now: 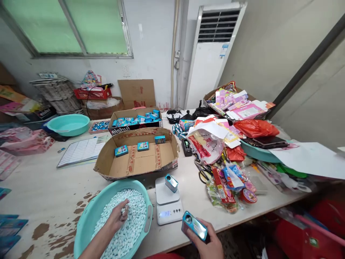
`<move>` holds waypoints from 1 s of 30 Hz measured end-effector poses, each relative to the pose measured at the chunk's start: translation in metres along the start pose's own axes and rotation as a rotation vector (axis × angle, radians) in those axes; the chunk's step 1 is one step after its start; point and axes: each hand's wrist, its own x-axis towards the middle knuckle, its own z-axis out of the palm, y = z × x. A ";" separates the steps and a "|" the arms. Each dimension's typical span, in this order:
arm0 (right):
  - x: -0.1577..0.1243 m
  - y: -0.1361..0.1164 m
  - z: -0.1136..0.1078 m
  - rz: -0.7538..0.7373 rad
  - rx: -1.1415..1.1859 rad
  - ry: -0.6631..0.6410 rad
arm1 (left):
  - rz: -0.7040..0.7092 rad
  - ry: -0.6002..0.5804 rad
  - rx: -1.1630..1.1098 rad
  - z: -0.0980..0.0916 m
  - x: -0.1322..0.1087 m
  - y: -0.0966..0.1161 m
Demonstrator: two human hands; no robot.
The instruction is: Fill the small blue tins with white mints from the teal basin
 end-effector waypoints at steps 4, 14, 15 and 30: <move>0.026 0.003 -0.011 0.087 -0.007 -0.077 | 0.029 0.097 0.111 -0.001 -0.004 -0.017; 0.064 0.018 -0.025 0.151 -0.026 -0.157 | 0.281 0.079 0.343 0.019 -0.018 -0.010; 0.067 0.019 -0.027 0.164 -0.030 -0.151 | 0.278 0.103 0.313 0.021 -0.020 -0.010; 0.087 0.045 -0.030 0.236 0.011 -0.080 | -0.004 0.153 -0.155 0.028 -0.020 -0.022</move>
